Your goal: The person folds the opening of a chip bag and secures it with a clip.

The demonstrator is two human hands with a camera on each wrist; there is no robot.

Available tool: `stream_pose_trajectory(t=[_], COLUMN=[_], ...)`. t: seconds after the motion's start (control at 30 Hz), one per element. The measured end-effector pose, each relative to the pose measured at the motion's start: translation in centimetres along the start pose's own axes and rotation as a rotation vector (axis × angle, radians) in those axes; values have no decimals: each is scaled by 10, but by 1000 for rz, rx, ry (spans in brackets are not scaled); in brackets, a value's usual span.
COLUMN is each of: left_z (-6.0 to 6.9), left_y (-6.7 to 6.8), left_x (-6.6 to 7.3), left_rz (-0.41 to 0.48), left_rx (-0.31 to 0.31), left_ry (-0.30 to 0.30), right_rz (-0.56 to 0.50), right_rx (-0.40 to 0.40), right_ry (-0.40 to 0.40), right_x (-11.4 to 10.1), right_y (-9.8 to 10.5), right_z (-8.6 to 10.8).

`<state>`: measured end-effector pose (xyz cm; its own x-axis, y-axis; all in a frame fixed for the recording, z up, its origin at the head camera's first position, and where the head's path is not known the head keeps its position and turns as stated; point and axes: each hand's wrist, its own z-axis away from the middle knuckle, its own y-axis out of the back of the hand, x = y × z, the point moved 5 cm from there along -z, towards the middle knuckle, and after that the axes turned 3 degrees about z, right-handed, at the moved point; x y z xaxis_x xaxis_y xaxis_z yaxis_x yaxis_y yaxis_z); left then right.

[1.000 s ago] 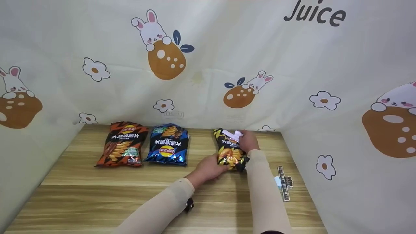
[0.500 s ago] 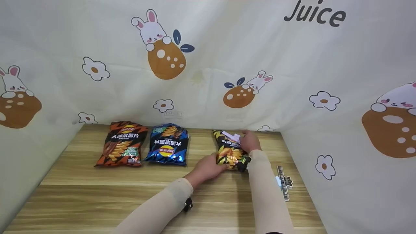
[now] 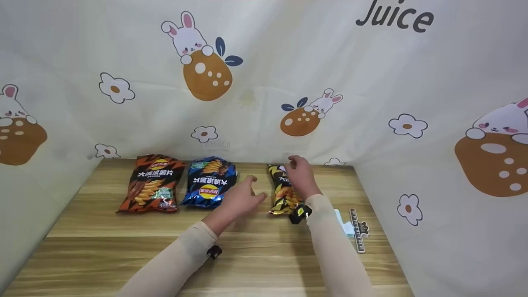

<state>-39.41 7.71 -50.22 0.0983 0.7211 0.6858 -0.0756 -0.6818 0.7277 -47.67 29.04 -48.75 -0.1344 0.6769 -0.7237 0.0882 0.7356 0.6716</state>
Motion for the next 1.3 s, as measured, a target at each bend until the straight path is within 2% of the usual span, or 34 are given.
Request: stream_pose_trajectory(t=[0.13, 0.27, 0.37, 0.47, 0.57, 0.73, 1.03, 1.2, 1.3], left_z=[7, 10, 12, 15, 16, 17, 16, 9, 2], left_y=[28, 53, 72, 88, 99, 110, 118, 118, 112], left_x=[-11, -30, -46, -61, -73, -86, -99, -108, -116], left_rz=[59, 133, 183, 226, 266, 261, 248, 260, 248], left_rx=[14, 59, 128, 193, 228, 259, 294, 304, 296], left_ry=[-32, -61, -50, -25, -7, 24, 46, 68, 113], right_rz=[-73, -182, -235, -257, -252, -249, -244, -277, -286], right_rx=[10, 33, 22, -8, -18, -16, -62, -52, -33], right_ry=[23, -8, -28, -4, 33, 57, 42, -8, -50], right_x=[-12, -18, -23, -32, -42, -52, -60, -64, -65], right_y=[-8, -13, -19, -27, -35, -45, -59, -76, -96], right_z=[15, 29, 38, 45, 49, 53, 57, 56, 52])
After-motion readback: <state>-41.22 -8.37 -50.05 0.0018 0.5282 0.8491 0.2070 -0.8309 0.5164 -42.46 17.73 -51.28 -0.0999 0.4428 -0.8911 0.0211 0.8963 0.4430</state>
